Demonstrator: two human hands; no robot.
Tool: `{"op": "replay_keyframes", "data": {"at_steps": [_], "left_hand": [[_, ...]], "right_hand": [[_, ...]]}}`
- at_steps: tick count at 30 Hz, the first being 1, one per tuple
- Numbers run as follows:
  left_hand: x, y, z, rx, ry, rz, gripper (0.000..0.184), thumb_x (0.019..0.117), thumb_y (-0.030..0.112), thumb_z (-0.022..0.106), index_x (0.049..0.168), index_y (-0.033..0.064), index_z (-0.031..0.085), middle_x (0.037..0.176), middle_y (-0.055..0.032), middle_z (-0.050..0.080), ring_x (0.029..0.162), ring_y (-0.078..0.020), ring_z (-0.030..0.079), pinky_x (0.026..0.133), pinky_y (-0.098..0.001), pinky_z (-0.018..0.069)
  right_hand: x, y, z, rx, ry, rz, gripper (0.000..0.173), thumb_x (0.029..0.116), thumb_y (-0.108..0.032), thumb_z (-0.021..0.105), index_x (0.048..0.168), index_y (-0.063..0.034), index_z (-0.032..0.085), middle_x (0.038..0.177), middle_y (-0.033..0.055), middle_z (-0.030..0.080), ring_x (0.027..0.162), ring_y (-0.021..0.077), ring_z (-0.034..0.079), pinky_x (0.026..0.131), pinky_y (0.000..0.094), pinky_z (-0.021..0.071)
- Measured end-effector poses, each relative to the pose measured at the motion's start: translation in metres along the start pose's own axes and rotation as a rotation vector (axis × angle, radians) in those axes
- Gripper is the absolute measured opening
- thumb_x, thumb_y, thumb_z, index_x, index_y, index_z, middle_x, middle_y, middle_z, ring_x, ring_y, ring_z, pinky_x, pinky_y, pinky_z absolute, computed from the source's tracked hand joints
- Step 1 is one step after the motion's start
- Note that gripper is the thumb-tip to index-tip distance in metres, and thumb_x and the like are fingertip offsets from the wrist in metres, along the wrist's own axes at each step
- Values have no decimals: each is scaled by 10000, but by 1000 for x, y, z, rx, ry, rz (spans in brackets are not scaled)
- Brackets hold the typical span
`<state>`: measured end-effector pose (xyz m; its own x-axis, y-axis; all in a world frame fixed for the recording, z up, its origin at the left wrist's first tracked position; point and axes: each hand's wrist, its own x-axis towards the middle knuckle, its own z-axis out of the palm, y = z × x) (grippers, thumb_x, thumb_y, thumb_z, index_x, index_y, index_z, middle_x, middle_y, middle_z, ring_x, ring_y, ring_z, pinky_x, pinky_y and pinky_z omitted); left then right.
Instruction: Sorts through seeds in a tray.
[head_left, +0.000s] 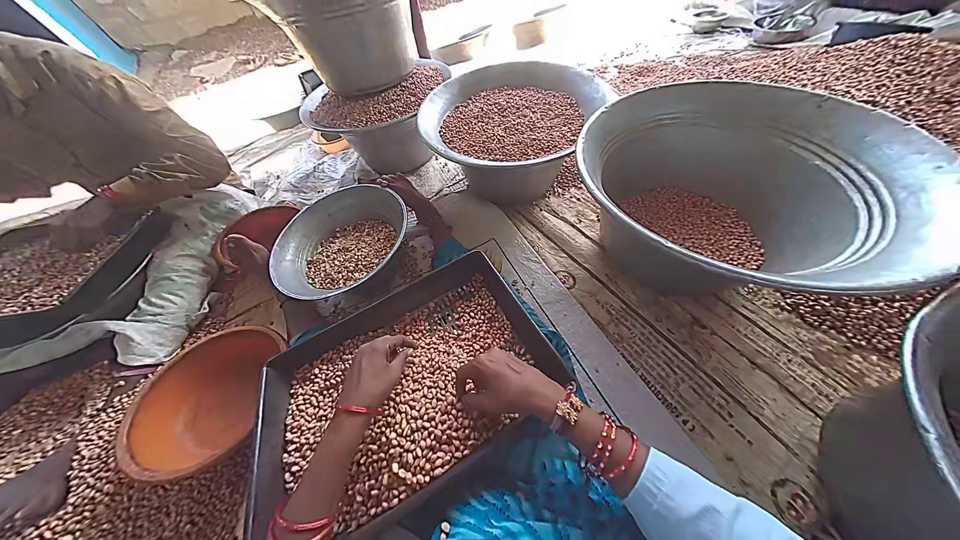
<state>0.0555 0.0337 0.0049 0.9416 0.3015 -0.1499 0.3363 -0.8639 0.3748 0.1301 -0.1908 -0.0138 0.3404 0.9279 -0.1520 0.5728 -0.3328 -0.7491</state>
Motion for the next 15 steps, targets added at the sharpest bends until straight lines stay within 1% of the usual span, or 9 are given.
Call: {"op": "replay_keyframes", "data": {"at_steps": [3,5,7,8,9,11,12,13,15], "left_hand": [[4,5,9,93,-91,-40,236,1009,133,626,1204,108,757,1145,-201,727,1043,-383,690,980,-569,496],[7,4,9,98,-110,-43,216,989,113,645,1168,83,763,1084,-206,735,1008,-381,696,964,-567,502],[9,-2,6,17,-103,-31,181,968,121,684,1118,65,768,880,-155,710,814,-300,654,844,-499,509],[11,-9,5,-89,-84,-22,159,960,122,701,1092,55,757,773,-90,639,699,-213,565,748,-426,475],[14,-17,5,-225,-56,-5,141,956,93,689,1078,36,730,739,-32,593,643,-129,506,684,-349,450],[18,-22,2,-454,-23,18,186,947,5,538,1099,-14,645,822,-34,609,652,-74,530,651,-280,463],[20,-19,2,-484,-16,30,241,927,0,471,1108,-13,630,856,-38,617,661,-67,549,643,-265,475],[21,-14,0,-462,-35,31,267,928,-6,462,1131,-10,636,890,-56,629,687,-86,554,662,-285,472],[24,4,-1,-290,-99,11,238,973,23,548,1162,31,693,914,-98,663,754,-171,573,750,-387,473]], "right_hand": [[-4,7,-13,94,46,19,216,987,-189,640,1100,-24,721,791,125,642,706,240,576,717,456,472],[-6,10,-20,100,105,61,211,996,-193,626,1099,-34,720,743,89,593,662,201,516,684,415,440],[-6,10,-28,51,168,115,212,1001,-183,624,1110,-35,729,812,124,657,716,234,580,724,443,474],[-4,10,-32,18,183,135,216,1003,-183,621,1115,-35,731,857,138,677,758,259,609,755,469,487],[0,9,-35,-11,185,152,221,1007,-180,615,1123,-33,732,907,156,693,815,289,634,791,500,495],[10,9,-39,-68,172,169,224,1010,-179,609,1119,-28,734,998,184,714,938,340,673,854,549,505],[17,8,-40,-98,160,170,228,1013,-179,604,1117,-22,733,1031,195,716,990,361,677,875,564,505],[25,7,-41,-133,138,170,233,1017,-174,598,1122,-10,726,1067,209,712,1040,383,674,895,582,504],[40,5,-40,-199,92,180,240,1020,-171,587,1129,3,713,1115,226,701,1096,403,663,913,598,502]]}}
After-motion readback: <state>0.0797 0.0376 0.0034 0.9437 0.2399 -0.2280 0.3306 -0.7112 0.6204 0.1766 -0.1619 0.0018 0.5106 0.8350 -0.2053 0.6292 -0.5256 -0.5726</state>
